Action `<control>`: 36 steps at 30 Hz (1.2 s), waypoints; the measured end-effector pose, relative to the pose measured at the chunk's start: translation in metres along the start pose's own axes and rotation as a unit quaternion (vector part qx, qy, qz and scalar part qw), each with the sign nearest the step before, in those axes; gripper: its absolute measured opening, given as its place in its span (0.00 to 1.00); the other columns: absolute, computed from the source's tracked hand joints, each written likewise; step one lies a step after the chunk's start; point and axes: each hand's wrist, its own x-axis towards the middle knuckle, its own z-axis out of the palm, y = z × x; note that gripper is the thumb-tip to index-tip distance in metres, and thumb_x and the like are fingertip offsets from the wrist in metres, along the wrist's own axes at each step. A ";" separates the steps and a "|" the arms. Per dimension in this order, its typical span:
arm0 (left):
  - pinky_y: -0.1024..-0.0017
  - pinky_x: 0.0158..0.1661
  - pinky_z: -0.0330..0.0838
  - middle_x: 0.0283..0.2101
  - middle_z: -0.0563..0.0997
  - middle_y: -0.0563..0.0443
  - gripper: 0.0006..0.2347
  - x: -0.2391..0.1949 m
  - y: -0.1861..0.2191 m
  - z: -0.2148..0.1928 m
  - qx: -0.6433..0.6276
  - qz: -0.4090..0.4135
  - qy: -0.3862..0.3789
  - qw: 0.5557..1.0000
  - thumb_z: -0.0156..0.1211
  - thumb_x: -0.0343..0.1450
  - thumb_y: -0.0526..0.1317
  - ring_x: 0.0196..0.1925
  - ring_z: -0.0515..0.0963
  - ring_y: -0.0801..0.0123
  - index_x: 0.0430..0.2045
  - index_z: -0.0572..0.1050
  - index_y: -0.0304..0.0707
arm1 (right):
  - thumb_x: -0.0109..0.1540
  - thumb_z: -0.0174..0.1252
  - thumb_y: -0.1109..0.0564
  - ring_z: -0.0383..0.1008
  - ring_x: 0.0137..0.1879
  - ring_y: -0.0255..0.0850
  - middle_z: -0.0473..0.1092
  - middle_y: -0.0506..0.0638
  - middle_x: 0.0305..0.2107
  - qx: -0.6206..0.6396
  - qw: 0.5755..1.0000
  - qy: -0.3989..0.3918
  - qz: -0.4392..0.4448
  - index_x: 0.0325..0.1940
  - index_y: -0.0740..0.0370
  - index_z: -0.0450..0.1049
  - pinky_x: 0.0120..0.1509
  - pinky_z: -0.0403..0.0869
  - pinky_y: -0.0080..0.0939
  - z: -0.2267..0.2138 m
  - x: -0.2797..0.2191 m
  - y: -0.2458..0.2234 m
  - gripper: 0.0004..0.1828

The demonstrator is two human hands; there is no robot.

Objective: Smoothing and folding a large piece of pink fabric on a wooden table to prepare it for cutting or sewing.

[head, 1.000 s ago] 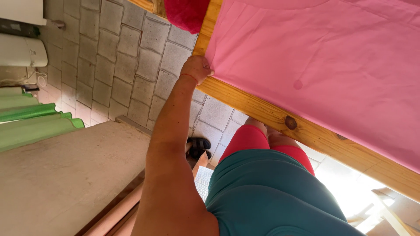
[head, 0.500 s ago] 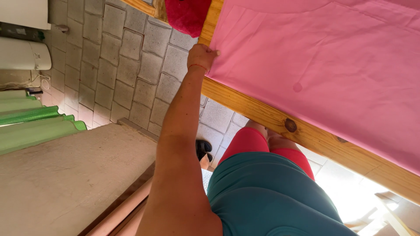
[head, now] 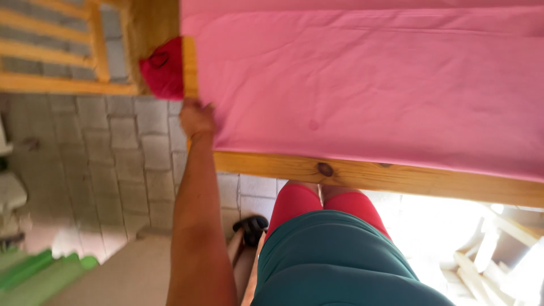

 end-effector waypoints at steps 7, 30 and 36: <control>0.39 0.67 0.69 0.63 0.82 0.29 0.26 -0.092 0.056 -0.022 -0.058 0.348 0.134 0.926 0.68 0.82 0.48 0.66 0.78 0.31 0.71 0.75 0.27 | 0.79 0.70 0.50 0.96 0.48 0.53 0.84 0.54 0.69 -0.251 0.872 0.396 -0.140 0.87 0.44 0.73 0.39 0.93 0.56 -0.053 -0.100 0.037 0.31; 0.20 0.83 0.50 0.92 0.56 0.23 0.50 -0.157 0.050 0.024 -0.013 0.339 0.043 0.940 0.46 0.83 0.75 0.93 0.53 0.24 0.91 0.55 0.25 | 0.61 0.80 0.79 0.87 0.44 0.31 0.84 0.45 0.37 -0.365 0.596 0.604 -0.383 0.48 0.54 0.83 0.52 0.96 0.40 -0.109 -0.064 0.037 0.24; 0.19 0.82 0.52 0.90 0.56 0.18 0.49 -0.157 0.051 0.021 0.010 0.370 0.049 0.928 0.45 0.84 0.73 0.91 0.55 0.19 0.89 0.57 0.20 | 0.61 0.72 0.74 0.87 0.52 0.35 0.84 0.46 0.50 -0.469 0.537 0.634 -0.299 0.59 0.58 0.85 0.51 0.90 0.35 -0.074 -0.063 0.052 0.24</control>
